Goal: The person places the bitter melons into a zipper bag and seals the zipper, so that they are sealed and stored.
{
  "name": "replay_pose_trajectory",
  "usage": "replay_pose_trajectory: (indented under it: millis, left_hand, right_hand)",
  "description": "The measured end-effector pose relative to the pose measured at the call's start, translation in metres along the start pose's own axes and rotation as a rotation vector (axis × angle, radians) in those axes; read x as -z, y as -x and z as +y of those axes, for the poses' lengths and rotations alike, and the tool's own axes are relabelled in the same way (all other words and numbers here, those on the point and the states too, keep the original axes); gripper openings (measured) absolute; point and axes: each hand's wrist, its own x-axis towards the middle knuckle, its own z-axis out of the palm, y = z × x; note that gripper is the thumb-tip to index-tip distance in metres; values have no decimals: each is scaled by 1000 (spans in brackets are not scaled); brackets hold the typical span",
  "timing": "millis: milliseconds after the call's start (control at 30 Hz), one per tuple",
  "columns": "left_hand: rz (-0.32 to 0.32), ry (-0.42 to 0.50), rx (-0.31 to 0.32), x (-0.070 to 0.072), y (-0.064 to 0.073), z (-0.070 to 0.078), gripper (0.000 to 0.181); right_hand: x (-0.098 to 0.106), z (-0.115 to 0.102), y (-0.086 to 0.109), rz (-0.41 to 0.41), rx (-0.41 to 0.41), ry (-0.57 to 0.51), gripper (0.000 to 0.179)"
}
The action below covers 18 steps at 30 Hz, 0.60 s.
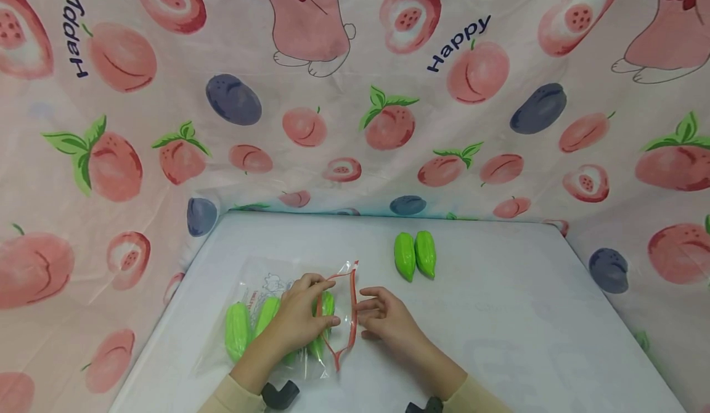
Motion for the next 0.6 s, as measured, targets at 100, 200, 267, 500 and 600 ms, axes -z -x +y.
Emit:
replay_pose_trajectory:
  millis: [100, 200, 267, 500, 600]
  left_hand:
    - [0, 0, 1, 0, 0, 0, 72]
    - [0, 0, 2, -1, 0, -1, 72]
    - [2, 0, 3, -1, 0, -1, 72]
    - [-4, 10, 19, -1, 1, 0, 72]
    - [-2, 9, 15, 0, 1, 1, 72]
  right_hand:
    - [3, 0, 1, 11, 3, 12, 59]
    - [5, -1, 2, 26, -2, 26, 58]
    - [6, -2, 3, 37, -7, 33, 58]
    - [15, -4, 3, 74, -27, 65, 59]
    - [18, -4, 3, 100, -26, 73, 58]
